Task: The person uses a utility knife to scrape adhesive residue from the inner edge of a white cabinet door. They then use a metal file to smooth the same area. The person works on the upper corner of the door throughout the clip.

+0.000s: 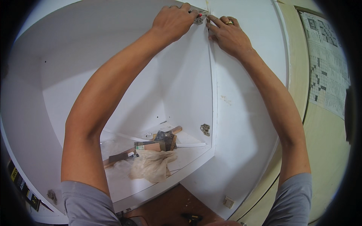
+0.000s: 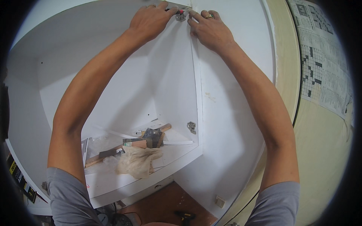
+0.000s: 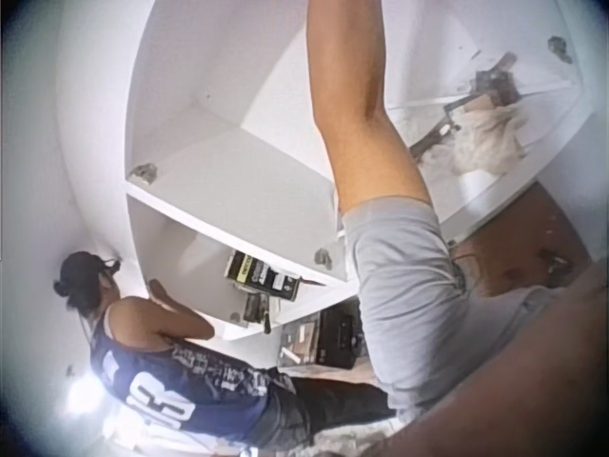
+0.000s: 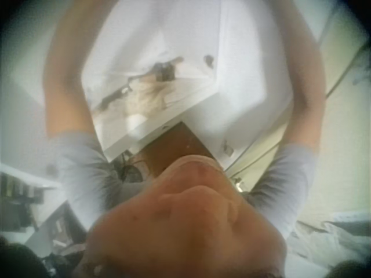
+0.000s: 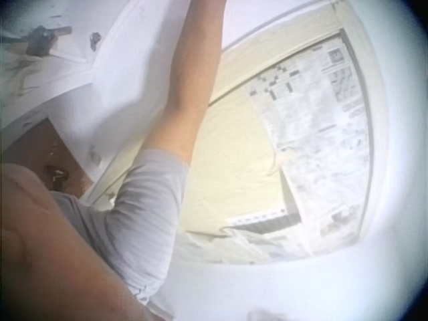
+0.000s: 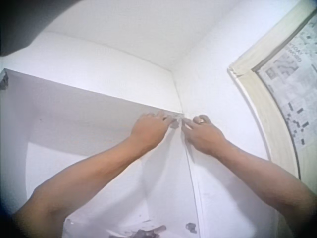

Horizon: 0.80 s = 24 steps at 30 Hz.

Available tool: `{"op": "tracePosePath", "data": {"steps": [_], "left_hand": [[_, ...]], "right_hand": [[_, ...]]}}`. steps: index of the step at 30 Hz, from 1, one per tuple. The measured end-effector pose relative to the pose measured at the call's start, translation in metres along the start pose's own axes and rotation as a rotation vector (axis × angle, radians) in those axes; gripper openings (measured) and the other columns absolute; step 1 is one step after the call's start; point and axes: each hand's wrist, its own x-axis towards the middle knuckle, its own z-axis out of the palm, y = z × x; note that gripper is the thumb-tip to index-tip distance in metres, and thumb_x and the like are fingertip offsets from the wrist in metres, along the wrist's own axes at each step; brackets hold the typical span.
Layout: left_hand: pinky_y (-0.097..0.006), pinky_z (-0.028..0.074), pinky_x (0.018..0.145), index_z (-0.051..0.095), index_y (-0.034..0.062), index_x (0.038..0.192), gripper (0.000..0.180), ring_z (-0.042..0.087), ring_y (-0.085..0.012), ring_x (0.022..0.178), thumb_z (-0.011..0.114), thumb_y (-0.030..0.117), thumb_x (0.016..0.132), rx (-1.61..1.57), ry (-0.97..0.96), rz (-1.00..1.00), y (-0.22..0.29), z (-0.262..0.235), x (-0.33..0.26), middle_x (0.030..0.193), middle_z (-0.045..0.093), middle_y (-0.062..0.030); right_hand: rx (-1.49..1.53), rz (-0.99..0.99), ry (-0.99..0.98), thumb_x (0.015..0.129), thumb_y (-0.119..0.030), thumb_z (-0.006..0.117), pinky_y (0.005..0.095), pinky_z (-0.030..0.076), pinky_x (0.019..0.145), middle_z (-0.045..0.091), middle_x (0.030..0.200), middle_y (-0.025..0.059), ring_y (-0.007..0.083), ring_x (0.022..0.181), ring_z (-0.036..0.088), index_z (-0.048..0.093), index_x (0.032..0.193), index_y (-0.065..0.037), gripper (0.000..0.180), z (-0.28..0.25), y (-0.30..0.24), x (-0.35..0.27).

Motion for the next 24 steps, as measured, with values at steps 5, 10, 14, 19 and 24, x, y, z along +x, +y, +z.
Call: {"op": "tracePosePath", "data": {"steps": [5,10,14,19,24], "left_hand": [[-0.046,0.056,0.082,0.074,0.0115,0.107,0.023,0.073,-0.032,0.094,0.056,0.021,0.098,0.018,-0.028,0.029,0.003,0.004,0.016,0.105,0.07,-0.013],[-0.045,0.056,0.078,0.076,0.0109,0.096,0.02,0.071,-0.0315,0.085,0.062,0.024,0.094,0.128,0.029,0.13,-0.003,0.007,0.022,0.099,0.07,-0.0121],[-0.043,0.055,0.075,0.076,0.011,0.093,0.019,0.07,-0.0311,0.083,0.066,0.026,0.091,0.127,0.016,0.157,-0.007,-0.001,0.034,0.094,0.069,-0.0121],[-0.046,0.056,0.079,0.076,0.0119,0.102,0.019,0.071,-0.0333,0.089,0.065,0.024,0.093,0.163,-0.013,0.101,0.002,0.004,0.03,0.094,0.069,-0.0137],[-0.052,0.055,0.087,0.072,0.0117,0.117,0.026,0.07,-0.042,0.096,0.059,0.015,0.094,-0.282,0.006,-0.195,-0.012,0.004,0.019,0.099,0.071,-0.0217]], "right_hand": [[-0.006,0.003,0.035,0.099,-0.027,0.065,0.0473,0.038,0.119,0.053,0.151,0.0053,0.0272,0.132,0.054,0.068,0.131,-0.008,0.037,-0.001,-0.003,0.0],[-0.01,0.001,0.027,0.099,-0.026,0.064,0.0472,0.038,0.118,0.053,0.149,0.0063,0.0271,0.131,0.054,0.068,0.129,-0.007,0.036,-0.004,-0.002,-0.001],[-0.02,-0.005,0.049,0.099,-0.026,0.065,0.0468,0.038,0.118,0.054,0.148,0.0065,0.027,0.131,0.054,0.068,0.129,-0.007,0.035,-0.003,-0.002,-0.001],[-0.018,-0.012,0.044,0.099,-0.027,0.064,0.0465,0.038,0.118,0.053,0.149,0.0065,0.0268,0.132,0.054,0.068,0.129,-0.007,0.036,-0.002,-0.003,0.0],[-0.044,-0.003,0.02,0.1,-0.029,0.064,0.0457,0.037,0.12,0.051,0.153,0.0047,0.0259,0.133,0.053,0.068,0.13,-0.009,0.036,-0.002,-0.002,-0.001]]}}
